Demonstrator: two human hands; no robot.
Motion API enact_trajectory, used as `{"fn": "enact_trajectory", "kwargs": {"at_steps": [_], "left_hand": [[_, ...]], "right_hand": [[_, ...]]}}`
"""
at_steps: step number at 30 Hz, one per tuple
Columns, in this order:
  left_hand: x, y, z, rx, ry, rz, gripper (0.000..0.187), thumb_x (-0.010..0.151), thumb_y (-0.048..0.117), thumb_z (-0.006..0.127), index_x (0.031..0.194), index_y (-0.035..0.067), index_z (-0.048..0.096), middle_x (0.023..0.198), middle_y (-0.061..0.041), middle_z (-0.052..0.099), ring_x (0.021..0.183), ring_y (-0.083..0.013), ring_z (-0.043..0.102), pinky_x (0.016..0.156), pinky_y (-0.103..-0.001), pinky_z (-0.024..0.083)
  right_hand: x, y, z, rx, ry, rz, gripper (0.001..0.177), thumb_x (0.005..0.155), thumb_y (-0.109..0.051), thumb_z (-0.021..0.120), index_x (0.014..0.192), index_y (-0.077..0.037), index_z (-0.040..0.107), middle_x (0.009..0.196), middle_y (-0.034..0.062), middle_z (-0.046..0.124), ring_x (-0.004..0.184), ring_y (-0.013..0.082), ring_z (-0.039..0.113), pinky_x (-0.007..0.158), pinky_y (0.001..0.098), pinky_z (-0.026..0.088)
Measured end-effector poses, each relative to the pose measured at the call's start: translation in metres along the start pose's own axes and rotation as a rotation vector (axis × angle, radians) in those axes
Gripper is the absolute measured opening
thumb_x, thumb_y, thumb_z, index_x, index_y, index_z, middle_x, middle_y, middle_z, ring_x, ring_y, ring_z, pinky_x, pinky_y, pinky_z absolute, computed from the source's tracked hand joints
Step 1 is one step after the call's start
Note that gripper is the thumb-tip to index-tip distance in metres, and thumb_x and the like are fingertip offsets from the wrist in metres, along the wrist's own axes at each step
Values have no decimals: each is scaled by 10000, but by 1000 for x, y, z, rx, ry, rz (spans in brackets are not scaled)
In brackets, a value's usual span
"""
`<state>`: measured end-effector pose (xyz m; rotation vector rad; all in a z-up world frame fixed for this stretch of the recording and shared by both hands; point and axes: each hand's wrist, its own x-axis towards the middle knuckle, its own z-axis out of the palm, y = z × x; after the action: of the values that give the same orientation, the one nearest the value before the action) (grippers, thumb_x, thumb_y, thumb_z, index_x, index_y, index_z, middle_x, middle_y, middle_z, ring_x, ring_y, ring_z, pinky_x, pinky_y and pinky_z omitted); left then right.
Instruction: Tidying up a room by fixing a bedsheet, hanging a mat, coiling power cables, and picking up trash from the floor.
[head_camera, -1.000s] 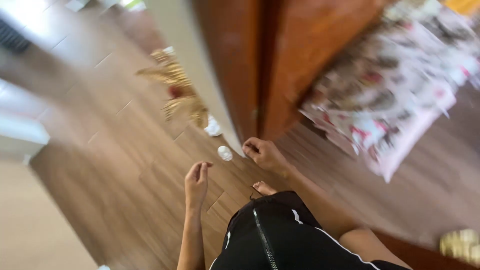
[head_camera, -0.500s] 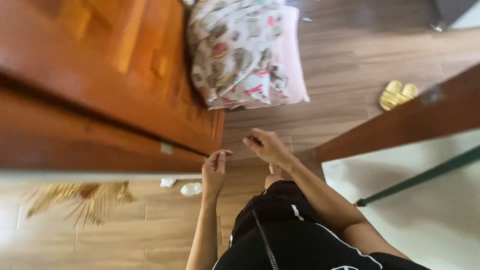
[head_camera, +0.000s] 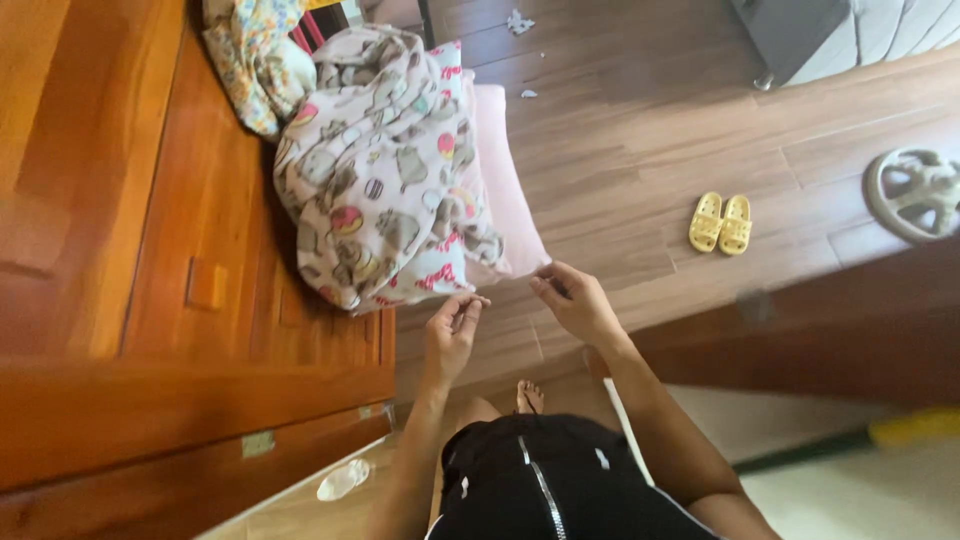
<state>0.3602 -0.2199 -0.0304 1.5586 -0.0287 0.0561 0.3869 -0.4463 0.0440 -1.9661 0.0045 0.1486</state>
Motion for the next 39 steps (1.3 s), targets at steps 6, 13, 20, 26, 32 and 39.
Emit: {"fn": "enact_trajectory", "kwargs": {"at_steps": [6,13,20,26,32,39], "left_hand": [[77,-32,15,62,-42,-93,226,1041,199,597,1014,21,734,964,-17,768,877,-57,660,763,-208,528],[202,5,35,203,-183,-103,296,1054,235,552,1006,17,748,973,-46,790,914,-105,715,810,-255,552],[315,11,71,210,-330,17,280,1057,229,562,1021,8,731,963,-52,784,923,-107,725,823,-253,557],[375,18,92,288,-272,-176,303,1072,239,552,1064,9,749,884,-99,764,775,-167,635,718,-299,517],[427,-31,119,209,-43,-63,315,1078,246,531,1022,3,723,924,-90,784,897,-148,747,799,-289,571],[501,-56,183,395,127,-118,346,1064,269,566,953,2,756,794,-120,732,748,-193,718,701,-341,550]], "right_hand": [[65,8,-25,87,14,10,226,971,-246,695,1046,-33,713,694,-17,616,625,52,484,547,256,428],[159,8,-41,38,102,78,250,961,-272,711,1041,-36,726,673,39,631,618,80,519,565,270,454],[244,10,-67,29,161,109,244,952,-268,711,1056,-47,726,807,65,732,733,101,648,655,278,534],[322,38,-96,8,183,103,227,957,-234,721,1061,-32,716,838,63,741,760,98,653,678,270,539],[422,69,-139,17,59,74,229,982,-223,719,1057,-7,713,797,49,702,717,77,580,630,260,486],[540,71,-216,-148,-83,83,247,969,-255,705,1066,-28,720,729,23,676,663,78,560,589,252,469]]}}
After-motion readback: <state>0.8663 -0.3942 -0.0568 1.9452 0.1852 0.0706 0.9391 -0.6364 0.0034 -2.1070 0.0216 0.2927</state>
